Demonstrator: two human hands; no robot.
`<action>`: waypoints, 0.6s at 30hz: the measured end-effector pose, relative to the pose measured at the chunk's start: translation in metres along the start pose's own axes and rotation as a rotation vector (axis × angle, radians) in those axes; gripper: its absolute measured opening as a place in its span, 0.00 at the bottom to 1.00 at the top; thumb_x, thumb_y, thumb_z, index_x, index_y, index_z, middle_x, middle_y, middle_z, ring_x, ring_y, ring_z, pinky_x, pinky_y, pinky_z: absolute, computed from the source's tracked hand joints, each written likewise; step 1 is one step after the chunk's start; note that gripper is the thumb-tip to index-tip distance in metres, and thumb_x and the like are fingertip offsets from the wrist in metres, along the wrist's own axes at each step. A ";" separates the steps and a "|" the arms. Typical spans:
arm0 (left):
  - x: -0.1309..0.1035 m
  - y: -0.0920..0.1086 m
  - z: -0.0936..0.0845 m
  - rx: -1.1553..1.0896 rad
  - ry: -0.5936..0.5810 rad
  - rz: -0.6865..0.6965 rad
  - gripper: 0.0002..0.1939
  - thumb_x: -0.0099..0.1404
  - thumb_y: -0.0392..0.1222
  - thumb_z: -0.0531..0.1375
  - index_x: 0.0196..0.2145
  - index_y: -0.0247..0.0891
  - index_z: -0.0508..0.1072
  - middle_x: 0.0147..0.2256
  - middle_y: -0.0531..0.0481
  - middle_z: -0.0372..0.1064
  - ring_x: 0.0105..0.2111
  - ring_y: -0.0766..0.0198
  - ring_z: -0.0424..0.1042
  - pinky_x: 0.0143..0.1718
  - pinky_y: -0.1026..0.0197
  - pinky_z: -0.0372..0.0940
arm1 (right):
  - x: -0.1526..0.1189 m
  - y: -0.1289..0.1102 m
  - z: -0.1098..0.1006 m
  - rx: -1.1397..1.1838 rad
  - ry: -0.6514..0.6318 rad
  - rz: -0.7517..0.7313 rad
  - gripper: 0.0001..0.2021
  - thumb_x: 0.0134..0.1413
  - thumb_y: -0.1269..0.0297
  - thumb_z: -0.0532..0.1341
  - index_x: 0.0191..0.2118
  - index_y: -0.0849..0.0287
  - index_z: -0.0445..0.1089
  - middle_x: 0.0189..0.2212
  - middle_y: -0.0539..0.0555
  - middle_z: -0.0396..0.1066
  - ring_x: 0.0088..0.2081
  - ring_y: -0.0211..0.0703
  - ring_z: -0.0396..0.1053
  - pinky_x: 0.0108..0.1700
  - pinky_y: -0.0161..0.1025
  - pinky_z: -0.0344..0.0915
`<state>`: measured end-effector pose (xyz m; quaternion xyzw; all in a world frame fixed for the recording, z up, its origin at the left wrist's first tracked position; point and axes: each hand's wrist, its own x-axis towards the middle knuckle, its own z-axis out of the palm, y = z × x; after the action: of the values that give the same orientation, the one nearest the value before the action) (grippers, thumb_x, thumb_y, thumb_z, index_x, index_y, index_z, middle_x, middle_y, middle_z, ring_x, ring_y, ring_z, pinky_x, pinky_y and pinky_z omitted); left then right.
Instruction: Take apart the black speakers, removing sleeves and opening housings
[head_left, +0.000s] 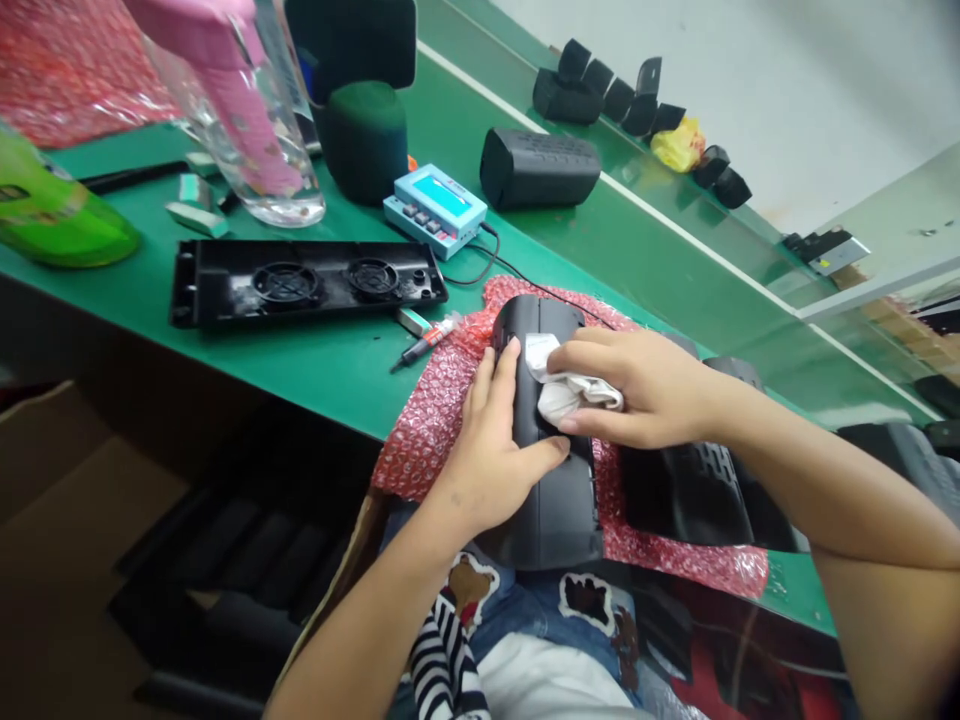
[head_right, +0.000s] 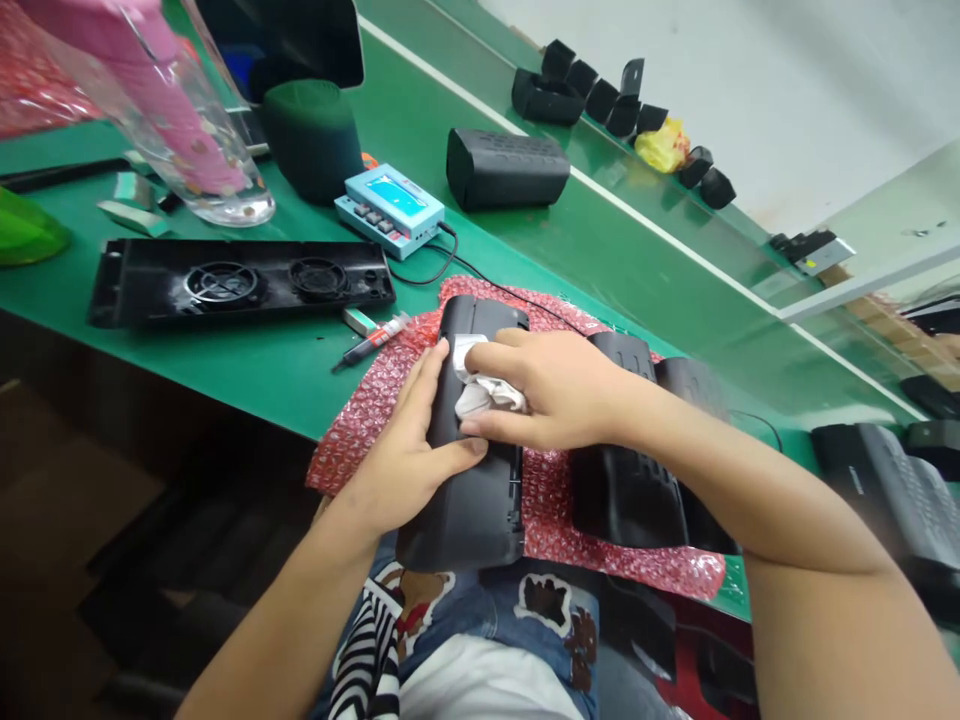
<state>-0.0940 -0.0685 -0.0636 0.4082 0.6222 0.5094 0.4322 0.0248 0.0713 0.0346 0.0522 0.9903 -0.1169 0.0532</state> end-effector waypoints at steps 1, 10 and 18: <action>0.000 0.000 0.000 0.005 -0.002 0.000 0.51 0.54 0.43 0.64 0.70 0.48 0.44 0.72 0.47 0.29 0.71 0.47 0.28 0.69 0.41 0.31 | 0.003 0.000 0.002 -0.005 0.023 0.007 0.13 0.60 0.53 0.56 0.37 0.59 0.65 0.28 0.52 0.64 0.28 0.39 0.59 0.31 0.37 0.53; 0.002 0.002 -0.002 0.061 -0.037 -0.002 0.52 0.54 0.44 0.65 0.70 0.46 0.43 0.72 0.47 0.28 0.71 0.45 0.27 0.69 0.40 0.33 | 0.025 0.001 0.001 0.114 0.075 -0.167 0.12 0.58 0.67 0.55 0.24 0.57 0.55 0.22 0.48 0.55 0.26 0.36 0.53 0.31 0.36 0.53; 0.001 0.004 -0.007 0.063 -0.099 0.018 0.64 0.44 0.46 0.72 0.71 0.49 0.39 0.72 0.46 0.23 0.70 0.38 0.23 0.68 0.34 0.33 | 0.031 0.001 -0.002 0.078 -0.006 -0.220 0.11 0.53 0.71 0.56 0.24 0.56 0.54 0.22 0.49 0.55 0.26 0.37 0.55 0.30 0.36 0.53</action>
<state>-0.1006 -0.0686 -0.0594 0.4520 0.6120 0.4726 0.4448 -0.0057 0.0755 0.0329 -0.0551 0.9846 -0.1606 0.0412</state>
